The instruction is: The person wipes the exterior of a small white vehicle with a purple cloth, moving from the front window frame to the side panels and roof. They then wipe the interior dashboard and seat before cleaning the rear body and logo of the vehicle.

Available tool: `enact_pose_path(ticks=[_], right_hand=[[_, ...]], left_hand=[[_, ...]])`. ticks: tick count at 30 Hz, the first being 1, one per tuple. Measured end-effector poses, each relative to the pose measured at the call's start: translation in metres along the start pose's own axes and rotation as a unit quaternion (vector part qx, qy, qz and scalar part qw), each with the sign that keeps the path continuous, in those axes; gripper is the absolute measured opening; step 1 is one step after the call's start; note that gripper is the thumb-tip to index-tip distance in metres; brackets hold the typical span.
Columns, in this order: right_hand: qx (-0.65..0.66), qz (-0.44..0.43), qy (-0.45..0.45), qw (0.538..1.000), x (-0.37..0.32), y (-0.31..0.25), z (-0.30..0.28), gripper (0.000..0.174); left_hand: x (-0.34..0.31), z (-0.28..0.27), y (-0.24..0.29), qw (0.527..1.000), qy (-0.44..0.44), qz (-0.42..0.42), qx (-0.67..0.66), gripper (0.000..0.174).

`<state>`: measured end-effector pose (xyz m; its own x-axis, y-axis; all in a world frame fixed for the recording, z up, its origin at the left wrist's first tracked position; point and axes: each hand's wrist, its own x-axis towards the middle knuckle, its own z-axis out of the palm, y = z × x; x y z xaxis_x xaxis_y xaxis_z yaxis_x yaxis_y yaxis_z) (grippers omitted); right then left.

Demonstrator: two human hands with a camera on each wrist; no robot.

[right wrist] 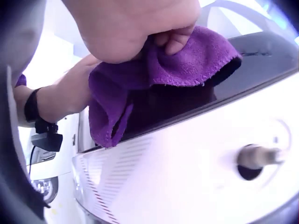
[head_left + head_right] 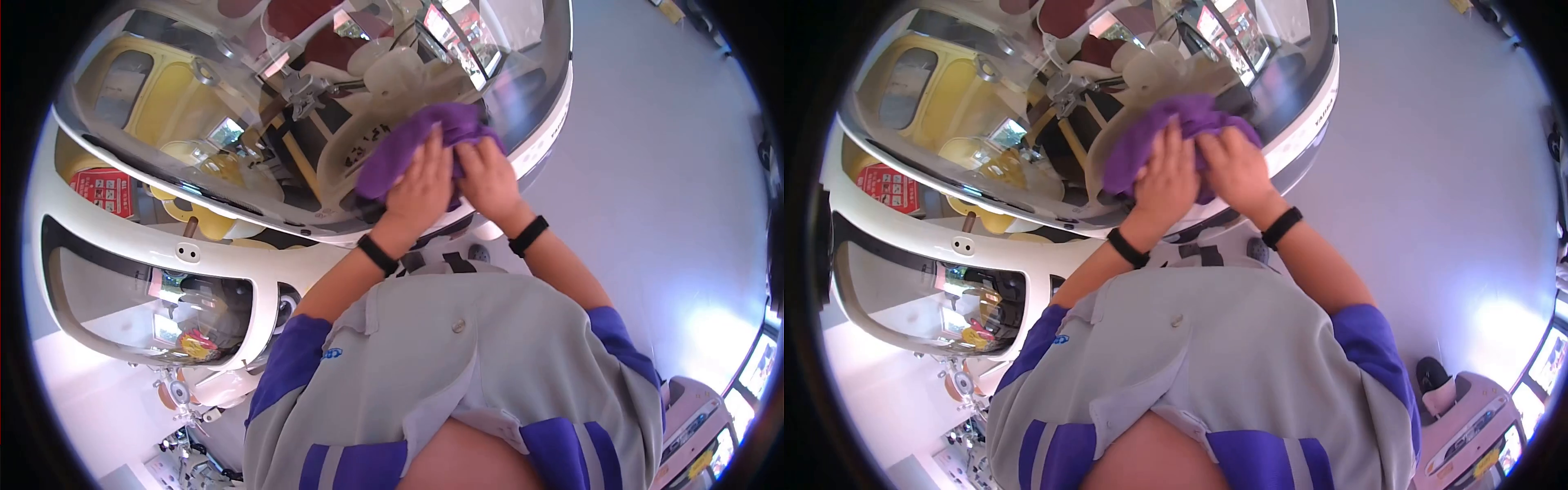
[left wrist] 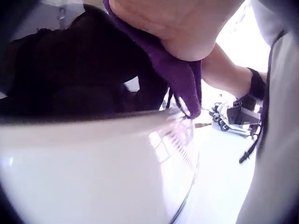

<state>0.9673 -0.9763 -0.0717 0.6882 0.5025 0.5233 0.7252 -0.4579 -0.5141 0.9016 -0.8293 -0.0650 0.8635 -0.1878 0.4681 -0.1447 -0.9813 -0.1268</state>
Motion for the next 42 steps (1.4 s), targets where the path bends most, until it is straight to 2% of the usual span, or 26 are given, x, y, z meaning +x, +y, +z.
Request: enact_pose_path(ticks=[4, 5, 8, 10, 11, 14, 15, 18, 19, 22, 25, 28, 30, 31, 34, 36, 39, 42], right_hand=[[-0.004, 0.118, 0.055, 0.992, -0.006, 0.038, -0.01, 0.055], [0.007, 0.13, 0.069, 0.989, -0.008, 0.044, -0.01, 0.055], [0.042, 0.138, 0.075, 0.987, -0.008, 0.033, -0.005, 0.055], [0.067, 0.136, 0.066, 0.986, -0.003, 0.016, -0.002, 0.054], [0.066, 0.102, 0.069, 0.99, 0.002, 0.007, -0.002, 0.056], [0.076, 0.012, 0.049, 0.996, 0.02, -0.028, -0.004, 0.058], [0.066, -0.032, 0.063, 0.995, 0.026, -0.039, 0.002, 0.057], [0.054, -0.093, 0.035, 0.994, 0.052, -0.083, 0.013, 0.052], [0.045, -0.127, 0.052, 0.989, 0.061, -0.103, 0.019, 0.05], [0.0, -0.205, 0.019, 0.979, 0.09, -0.159, 0.04, 0.037], [0.024, -0.275, 0.004, 0.961, 0.122, -0.206, 0.053, 0.036], [0.022, -0.334, 0.069, 0.94, 0.164, -0.231, 0.054, 0.029], [0.032, -0.292, 0.076, 0.953, 0.188, -0.232, 0.039, 0.03], [0.027, -0.274, 0.097, 0.956, 0.196, -0.222, 0.03, 0.032], [-0.013, -0.215, 0.187, 0.958, 0.192, -0.177, 0.001, 0.039], [-0.029, -0.155, 0.207, 0.966, 0.17, -0.14, -0.007, 0.044], [-0.047, -0.048, 0.186, 0.98, 0.123, -0.1, -0.001, 0.042], [-0.067, -0.016, 0.139, 0.988, 0.079, -0.084, 0.01, 0.04]], left_hand=[[0.051, 0.016, 0.031, 0.993, -0.025, 0.068, -0.089, 0.045], [0.058, 0.015, 0.035, 0.995, -0.008, 0.087, -0.04, 0.047], [0.048, 0.014, 0.029, 0.994, 0.028, 0.077, -0.07, 0.046], [0.04, 0.002, 0.021, 0.994, 0.044, 0.024, -0.099, 0.046], [0.035, -0.006, 0.017, 0.992, 0.055, 0.0, -0.113, 0.046], [0.014, -0.028, -0.004, 0.994, 0.091, -0.051, -0.029, 0.049], [0.006, -0.034, -0.017, 0.992, 0.109, -0.059, 0.022, 0.046], [-0.018, -0.054, -0.05, 0.982, 0.11, -0.139, 0.07, 0.049], [-0.03, -0.061, -0.063, 0.978, 0.065, -0.195, 0.02, 0.055], [-0.057, -0.08, -0.101, 0.955, 0.094, -0.266, 0.091, 0.06], [-0.066, -0.085, -0.141, 0.931, 0.185, -0.306, 0.075, 0.068], [-0.038, -0.113, -0.167, 0.909, 0.247, -0.326, 0.075, 0.077], [-0.007, -0.132, -0.168, 0.896, 0.248, -0.351, 0.108, 0.078], [0.012, -0.143, -0.163, 0.898, 0.258, -0.349, 0.079, 0.066], [0.051, -0.139, -0.142, 0.939, 0.19, -0.251, 0.136, 0.052], [0.067, -0.128, -0.116, 0.963, 0.182, -0.171, 0.097, 0.044], [0.061, -0.094, -0.084, 0.977, 0.165, -0.104, 0.089, 0.045], [0.031, -0.072, -0.056, 0.989, 0.1, -0.082, 0.074, 0.045]])
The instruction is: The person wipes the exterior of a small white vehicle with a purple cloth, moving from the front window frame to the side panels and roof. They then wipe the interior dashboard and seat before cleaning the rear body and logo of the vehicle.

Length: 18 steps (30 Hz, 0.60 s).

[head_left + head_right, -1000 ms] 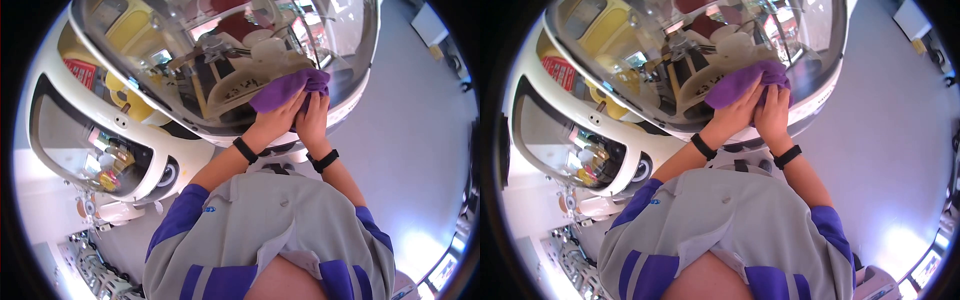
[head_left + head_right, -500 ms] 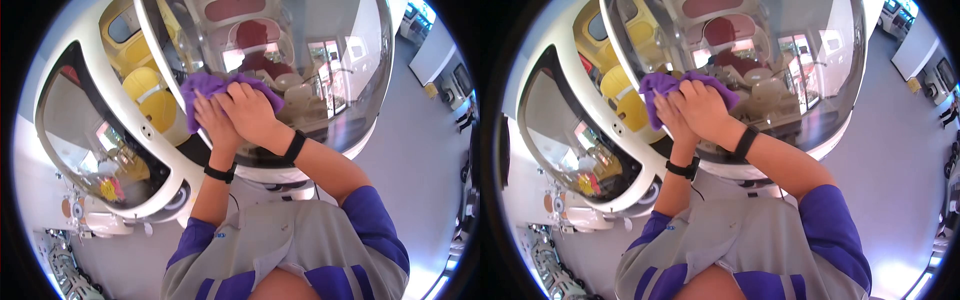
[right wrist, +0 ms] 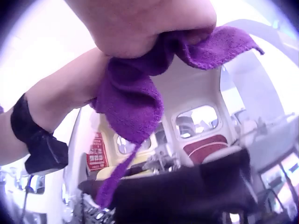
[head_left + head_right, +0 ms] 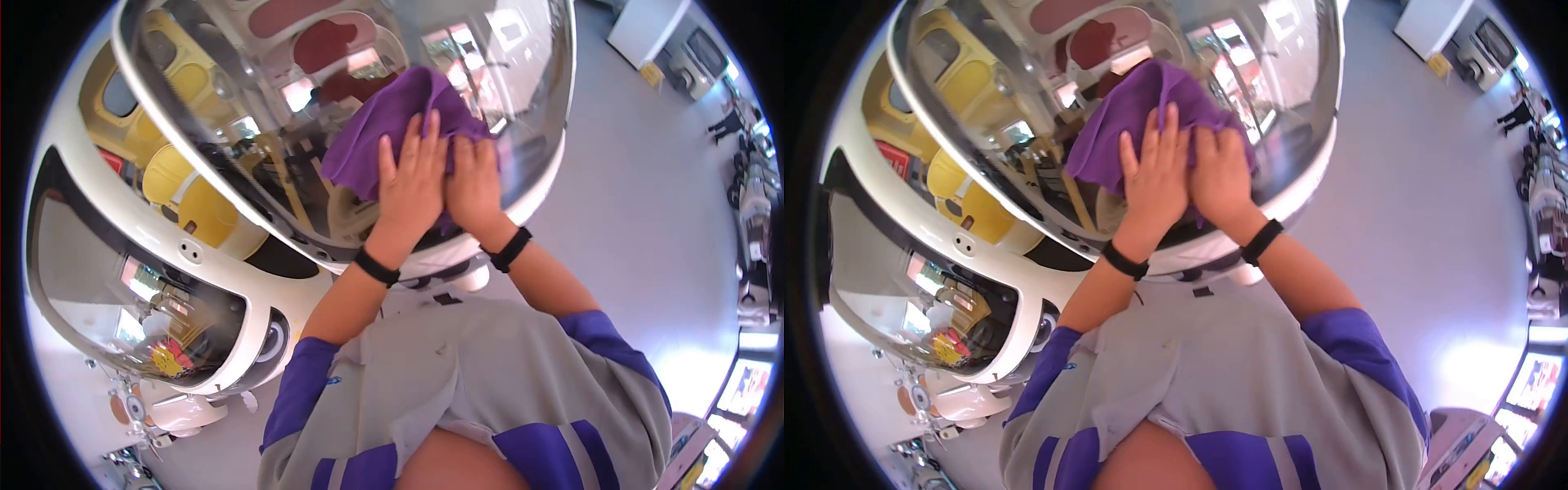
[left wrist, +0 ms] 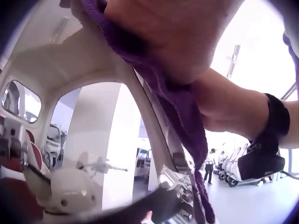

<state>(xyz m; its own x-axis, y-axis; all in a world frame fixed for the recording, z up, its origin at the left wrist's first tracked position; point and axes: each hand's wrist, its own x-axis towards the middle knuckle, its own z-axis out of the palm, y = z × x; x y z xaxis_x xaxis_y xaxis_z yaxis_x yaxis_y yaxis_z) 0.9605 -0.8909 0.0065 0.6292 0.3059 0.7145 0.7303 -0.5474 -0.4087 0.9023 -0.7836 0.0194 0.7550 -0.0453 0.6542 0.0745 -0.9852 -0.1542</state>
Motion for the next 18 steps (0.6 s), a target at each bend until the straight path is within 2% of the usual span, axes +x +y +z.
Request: enact_pose_path(ticks=[2, 4, 9, 11, 13, 16, 18], right_hand=[[0.032, 0.007, -0.061, 0.998, -0.026, 0.0, 0.001, 0.039], [0.067, -0.047, -0.047, 0.996, -0.04, 0.005, 0.006, 0.038], [0.134, -0.14, -0.042, 0.98, -0.006, 0.051, -0.015, 0.036], [0.13, -0.134, -0.035, 0.982, 0.016, 0.09, -0.032, 0.035], [0.135, -0.108, -0.029, 0.985, 0.033, 0.139, -0.047, 0.034], [0.145, -0.067, -0.054, 0.986, 0.044, 0.231, -0.063, 0.042], [0.158, -0.03, -0.075, 0.984, 0.034, 0.287, -0.067, 0.044]], left_hand=[[-0.03, 0.007, 0.004, 0.999, -0.05, 0.001, -0.017, 0.046], [-0.05, 0.01, 0.006, 0.998, -0.051, -0.023, -0.032, 0.049], [-0.018, 0.018, 0.046, 0.987, -0.079, -0.13, 0.052, 0.05], [0.023, 0.017, 0.077, 0.983, -0.089, -0.149, 0.067, 0.051], [0.067, 0.03, 0.117, 0.984, -0.084, -0.133, 0.08, 0.053], [0.121, 0.073, 0.187, 0.978, -0.123, -0.113, 0.121, 0.053], [0.132, 0.114, 0.228, 0.975, -0.147, -0.082, 0.144, 0.054]])
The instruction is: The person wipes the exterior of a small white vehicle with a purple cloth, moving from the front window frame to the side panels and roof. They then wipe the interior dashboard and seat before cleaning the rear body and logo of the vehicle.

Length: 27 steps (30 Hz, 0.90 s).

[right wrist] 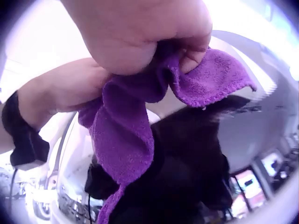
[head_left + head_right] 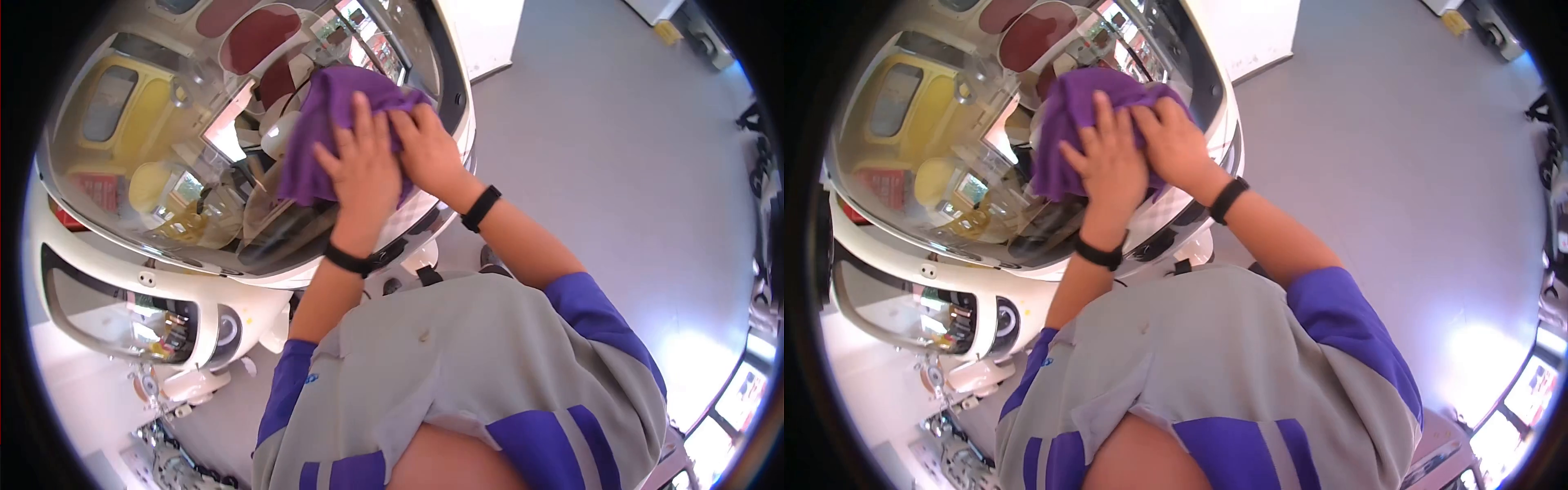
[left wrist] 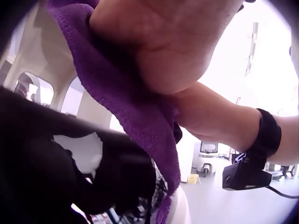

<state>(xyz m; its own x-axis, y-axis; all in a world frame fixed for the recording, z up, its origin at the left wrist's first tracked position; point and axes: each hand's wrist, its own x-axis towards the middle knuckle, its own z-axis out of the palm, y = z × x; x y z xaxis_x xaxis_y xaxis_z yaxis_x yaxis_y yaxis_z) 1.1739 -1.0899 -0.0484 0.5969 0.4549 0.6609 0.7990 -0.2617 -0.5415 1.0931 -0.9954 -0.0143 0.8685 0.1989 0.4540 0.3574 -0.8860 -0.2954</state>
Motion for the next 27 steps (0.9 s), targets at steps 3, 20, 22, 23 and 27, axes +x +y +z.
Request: enact_pose_path(ticks=[3, 20, 22, 23, 27], right_hand=[[0.041, 0.117, -0.078, 0.989, -0.027, 0.051, -0.019, 0.048], [0.048, -0.099, 0.092, 0.99, 0.145, 0.087, -0.053, 0.038], [0.041, -0.086, 0.079, 0.992, 0.122, 0.099, -0.045, 0.04], [0.044, -0.073, 0.065, 0.994, 0.105, 0.103, -0.041, 0.04], [0.039, -0.055, -0.001, 0.998, 0.043, 0.133, -0.028, 0.042]], left_hand=[[0.005, 0.029, 0.058, 0.998, -0.025, 0.048, -0.024, 0.054], [0.158, -0.019, 0.048, 0.994, 0.098, -0.037, 0.008, 0.054], [0.153, -0.024, 0.054, 0.999, 0.045, -0.031, -0.001, 0.054], [0.148, -0.021, 0.06, 0.999, 0.024, -0.02, -0.015, 0.054], [0.115, 0.021, 0.086, 0.996, -0.001, 0.038, -0.077, 0.055]])
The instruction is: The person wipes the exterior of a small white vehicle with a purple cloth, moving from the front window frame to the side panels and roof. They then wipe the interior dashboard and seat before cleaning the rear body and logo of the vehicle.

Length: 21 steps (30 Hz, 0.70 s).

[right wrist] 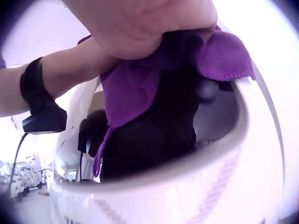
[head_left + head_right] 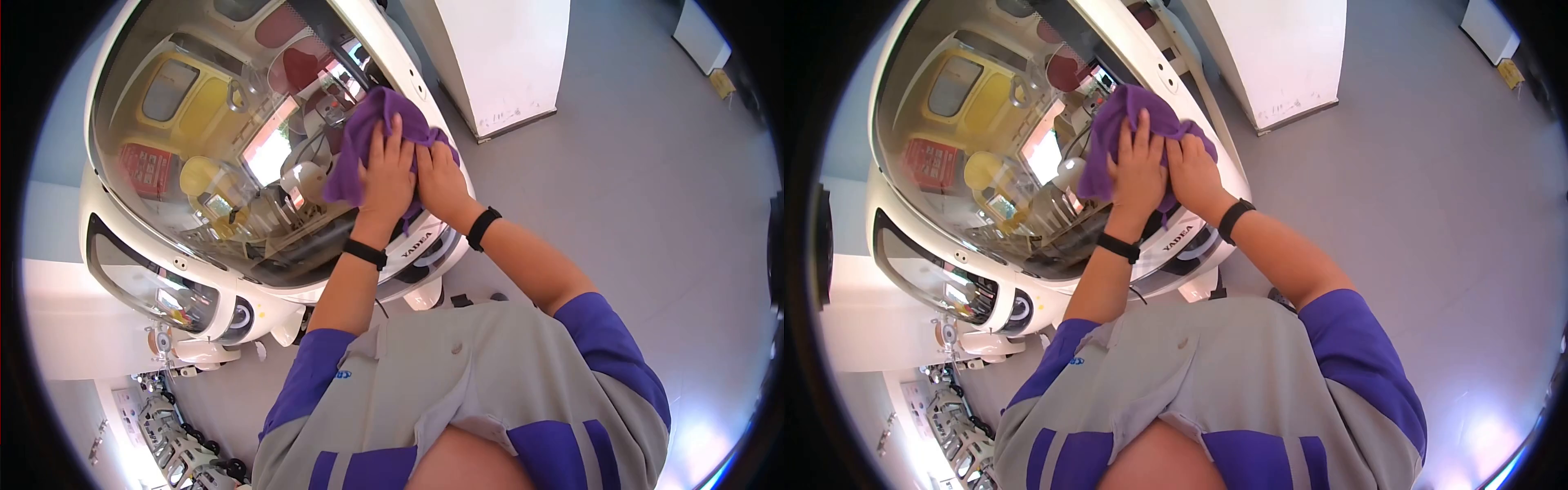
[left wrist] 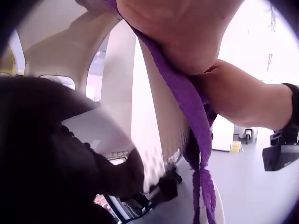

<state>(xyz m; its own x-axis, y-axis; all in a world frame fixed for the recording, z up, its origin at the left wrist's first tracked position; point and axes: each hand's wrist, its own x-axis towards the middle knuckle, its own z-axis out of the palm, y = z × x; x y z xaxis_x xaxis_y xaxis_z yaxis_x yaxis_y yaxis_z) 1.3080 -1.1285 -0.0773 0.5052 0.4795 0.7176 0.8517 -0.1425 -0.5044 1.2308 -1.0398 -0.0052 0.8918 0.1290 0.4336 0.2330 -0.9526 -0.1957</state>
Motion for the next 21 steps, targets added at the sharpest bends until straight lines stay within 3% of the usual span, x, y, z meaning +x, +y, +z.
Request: enact_pose_path(ticks=[3, 5, 6, 8, 11, 15, 17, 19, 21], right_hand=[[0.01, 0.021, -0.084, 0.996, -0.014, 0.005, -0.019, 0.043], [-0.001, -0.012, -0.072, 0.997, 0.006, 0.014, -0.026, 0.044], [-0.004, -0.029, -0.07, 0.997, 0.018, 0.015, -0.029, 0.044], [0.008, -0.077, -0.017, 0.997, 0.062, 0.015, -0.035, 0.046], [0.047, -0.075, 0.005, 0.996, 0.123, -0.007, -0.049, 0.046], [0.053, -0.057, 0.024, 0.997, 0.135, -0.004, -0.042, 0.042], [0.052, -0.074, 0.046, 0.995, 0.105, 0.012, -0.031, 0.04], [0.075, -0.048, 0.014, 0.996, 0.069, 0.031, -0.023, 0.042], [0.087, -0.002, -0.082, 0.993, 0.035, 0.051, -0.023, 0.043]], left_hand=[[-0.014, 0.019, 0.006, 0.997, 0.039, 0.055, -0.037, 0.055], [-0.002, 0.018, -0.005, 0.995, 0.044, 0.09, -0.007, 0.054], [0.014, -0.001, -0.009, 0.997, -0.01, 0.077, -0.001, 0.053], [0.05, -0.036, -0.018, 0.995, 0.065, 0.059, -0.041, 0.052], [0.092, -0.06, -0.039, 0.98, 0.184, 0.03, -0.069, 0.048], [0.1, -0.051, -0.032, 0.977, 0.213, 0.002, -0.002, 0.045], [0.084, -0.035, -0.015, 0.987, 0.161, -0.019, -0.018, 0.043], [0.063, -0.008, 0.006, 0.992, 0.115, -0.037, -0.026, 0.041], [0.041, 0.013, 0.026, 0.997, 0.046, -0.042, -0.037, 0.043]])
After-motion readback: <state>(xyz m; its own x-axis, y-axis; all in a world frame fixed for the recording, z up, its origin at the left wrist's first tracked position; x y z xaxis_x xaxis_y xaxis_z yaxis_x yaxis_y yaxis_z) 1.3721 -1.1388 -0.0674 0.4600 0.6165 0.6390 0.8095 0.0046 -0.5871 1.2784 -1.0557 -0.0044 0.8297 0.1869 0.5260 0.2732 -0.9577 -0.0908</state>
